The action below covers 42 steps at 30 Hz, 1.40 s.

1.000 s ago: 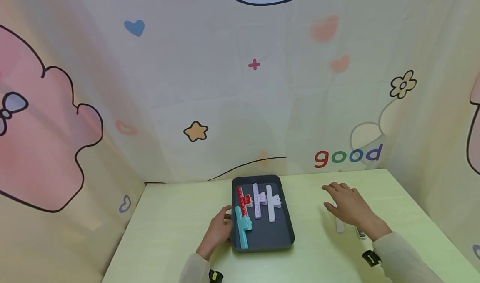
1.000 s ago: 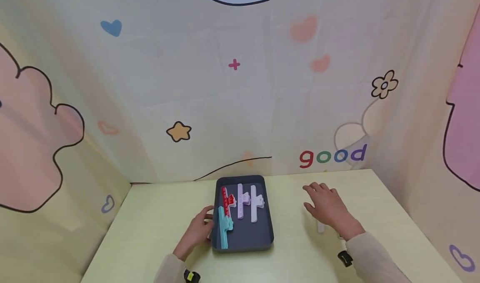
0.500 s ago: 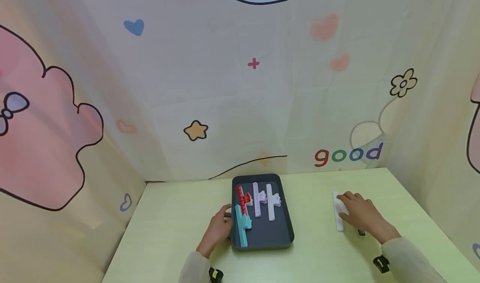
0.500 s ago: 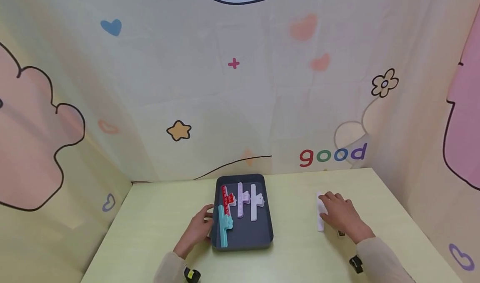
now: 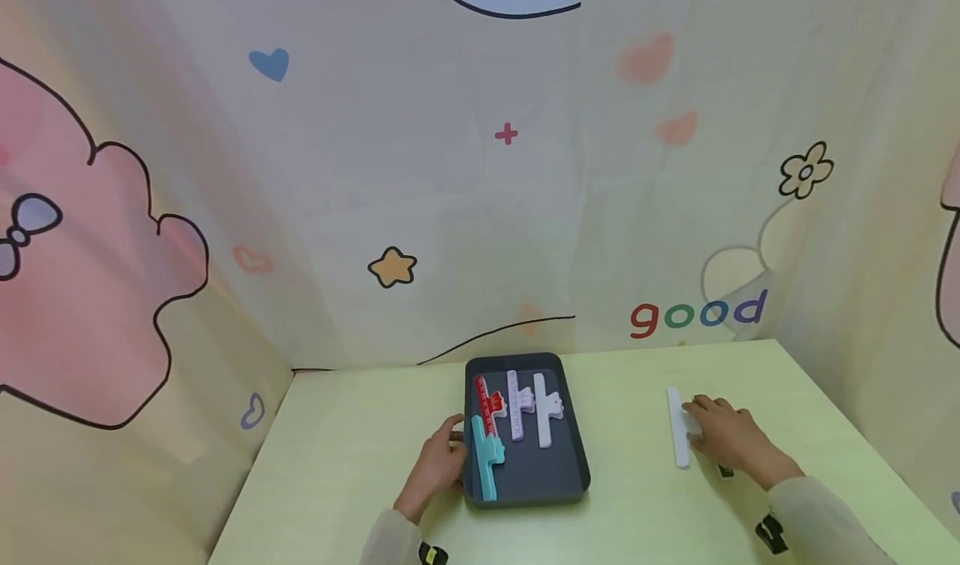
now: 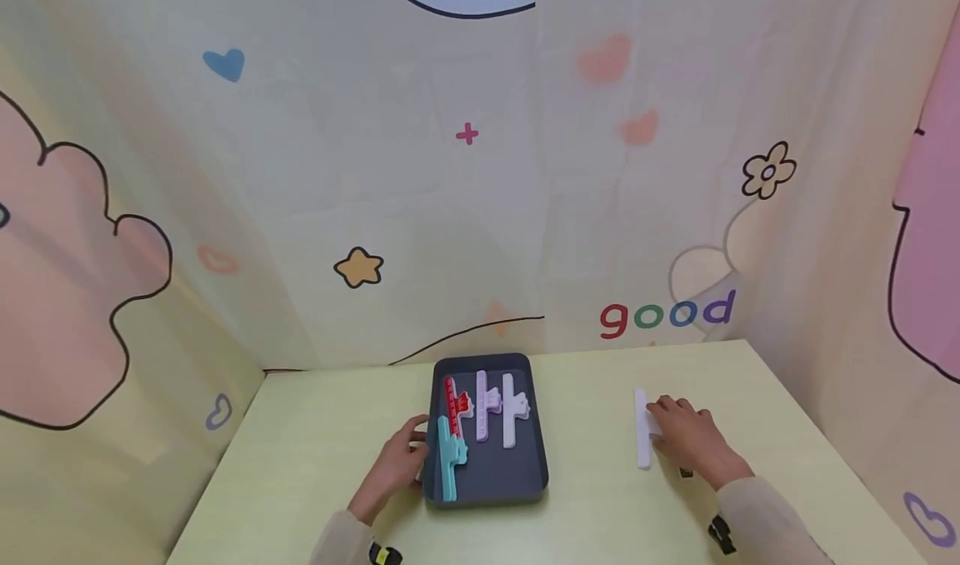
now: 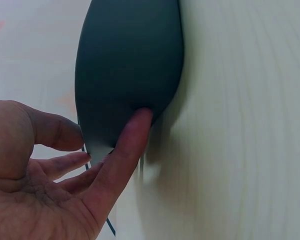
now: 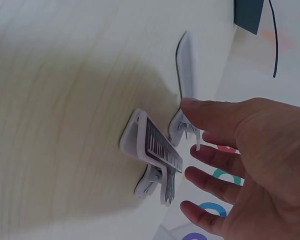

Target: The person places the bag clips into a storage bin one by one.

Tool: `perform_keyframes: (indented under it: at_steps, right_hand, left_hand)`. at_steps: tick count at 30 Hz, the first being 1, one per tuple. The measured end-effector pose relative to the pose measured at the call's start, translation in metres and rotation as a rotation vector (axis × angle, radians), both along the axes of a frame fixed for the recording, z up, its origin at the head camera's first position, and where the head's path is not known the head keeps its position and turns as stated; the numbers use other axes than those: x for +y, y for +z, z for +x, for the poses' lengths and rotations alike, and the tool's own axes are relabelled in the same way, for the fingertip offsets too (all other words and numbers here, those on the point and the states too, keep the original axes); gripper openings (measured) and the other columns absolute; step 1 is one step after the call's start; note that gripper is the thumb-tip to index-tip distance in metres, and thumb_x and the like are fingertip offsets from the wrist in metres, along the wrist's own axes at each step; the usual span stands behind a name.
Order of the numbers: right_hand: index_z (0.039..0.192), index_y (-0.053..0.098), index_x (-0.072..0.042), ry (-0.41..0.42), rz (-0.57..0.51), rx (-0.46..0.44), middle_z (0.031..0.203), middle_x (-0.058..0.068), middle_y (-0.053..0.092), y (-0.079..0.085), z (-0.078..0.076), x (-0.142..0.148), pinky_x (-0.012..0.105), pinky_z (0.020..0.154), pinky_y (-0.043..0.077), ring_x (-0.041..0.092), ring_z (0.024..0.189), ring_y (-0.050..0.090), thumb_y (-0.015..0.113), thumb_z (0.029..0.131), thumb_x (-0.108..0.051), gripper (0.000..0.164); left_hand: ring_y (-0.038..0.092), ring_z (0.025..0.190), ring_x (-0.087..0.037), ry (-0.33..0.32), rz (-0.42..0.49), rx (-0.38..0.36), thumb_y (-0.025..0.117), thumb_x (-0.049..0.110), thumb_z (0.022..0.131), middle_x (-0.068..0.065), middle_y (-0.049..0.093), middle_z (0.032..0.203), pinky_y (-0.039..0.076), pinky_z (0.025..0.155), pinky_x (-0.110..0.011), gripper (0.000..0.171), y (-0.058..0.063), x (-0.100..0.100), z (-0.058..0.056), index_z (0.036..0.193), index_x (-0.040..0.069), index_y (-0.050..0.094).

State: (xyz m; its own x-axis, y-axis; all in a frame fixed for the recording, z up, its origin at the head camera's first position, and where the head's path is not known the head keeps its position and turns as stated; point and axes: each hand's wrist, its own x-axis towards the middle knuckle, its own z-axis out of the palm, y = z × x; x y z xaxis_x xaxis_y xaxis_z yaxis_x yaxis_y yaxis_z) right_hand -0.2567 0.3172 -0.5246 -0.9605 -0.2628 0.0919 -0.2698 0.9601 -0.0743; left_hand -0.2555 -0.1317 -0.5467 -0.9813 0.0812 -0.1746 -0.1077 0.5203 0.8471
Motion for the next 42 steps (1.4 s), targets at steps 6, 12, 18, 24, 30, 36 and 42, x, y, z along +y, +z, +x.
perform_keyframes:
  at_steps: [6, 12, 18, 24, 30, 36, 42]
  right_hand:
    - [0.123, 0.060, 0.003, 0.010, 0.012, -0.016, 0.125, 0.025, 0.058, -0.004, 0.003, 0.000, 0.063, 0.078, 0.048, 0.045, 0.109, 0.055, 0.075, 0.083, -0.017, 0.047]
    - [0.120, 0.061, 0.002, 0.014, 0.026, 0.010, 0.120, 0.023, 0.059, -0.009, 0.001, 0.001, 0.062, 0.076, 0.048, 0.044, 0.106, 0.055, 0.075, 0.083, -0.017, 0.043]
    - [0.121, 0.061, 0.001, 0.011, 0.037, 0.015, 0.123, 0.025, 0.058, -0.011, 0.000, 0.001, 0.064, 0.078, 0.047, 0.046, 0.110, 0.053, 0.074, 0.084, -0.017, 0.043]
    - [0.120, 0.060, 0.000, 0.017, 0.058, 0.045, 0.122, 0.024, 0.057, -0.013, -0.003, 0.000, 0.063, 0.078, 0.047, 0.045, 0.110, 0.052, 0.072, 0.086, -0.018, 0.040]
    - [0.120, 0.058, 0.001, 0.015, 0.064, 0.041, 0.121, 0.024, 0.056, -0.009, -0.005, -0.001, 0.063, 0.078, 0.046, 0.045, 0.110, 0.051, 0.070, 0.088, -0.016, 0.039]
    - [0.122, 0.056, 0.002, 0.025, 0.054, 0.042, 0.119, 0.022, 0.056, -0.006, -0.002, -0.002, 0.060, 0.076, 0.047, 0.043, 0.109, 0.053, 0.068, 0.089, -0.015, 0.039]
    - [0.122, 0.057, 0.002, 0.036, 0.048, 0.071, 0.116, 0.020, 0.058, -0.002, 0.000, -0.012, 0.058, 0.075, 0.050, 0.040, 0.106, 0.055, 0.070, 0.088, -0.015, 0.040]
  left_hand:
    - [0.061, 0.092, -0.026, -0.008, 0.007, 0.002, 0.048, 0.009, 0.095, -0.023, 0.055, 0.132, 0.058, 0.051, -0.033, 0.054, -0.004, 0.000, 0.003, 0.148, 0.010, 0.038]
    - [0.061, 0.094, -0.026, -0.015, 0.011, 0.014, 0.048, 0.009, 0.095, -0.023, 0.055, 0.132, 0.058, 0.051, -0.034, 0.054, -0.004, -0.002, 0.003, 0.148, 0.010, 0.038]
    - [0.061, 0.092, -0.026, -0.015, 0.018, 0.009, 0.048, 0.010, 0.095, -0.023, 0.055, 0.132, 0.057, 0.050, -0.034, 0.054, -0.002, -0.003, 0.003, 0.148, 0.011, 0.038]
    - [0.061, 0.097, -0.027, -0.019, -0.008, 0.030, 0.048, 0.010, 0.095, -0.022, 0.056, 0.132, 0.060, 0.058, -0.037, 0.054, -0.001, -0.003, 0.001, 0.148, 0.010, 0.038]
    - [0.061, 0.095, -0.027, -0.014, 0.009, 0.022, 0.047, 0.010, 0.096, -0.023, 0.055, 0.133, 0.058, 0.052, -0.035, 0.054, 0.002, -0.002, 0.000, 0.149, 0.010, 0.037]
    - [0.060, 0.095, -0.027, -0.005, 0.001, 0.009, 0.047, 0.010, 0.096, -0.022, 0.055, 0.134, 0.058, 0.053, -0.034, 0.054, 0.001, 0.000, 0.000, 0.149, 0.012, 0.038]
    - [0.060, 0.096, -0.027, -0.001, -0.003, 0.010, 0.048, 0.010, 0.096, -0.022, 0.055, 0.133, 0.059, 0.055, -0.035, 0.054, -0.001, -0.001, 0.000, 0.148, 0.011, 0.038]
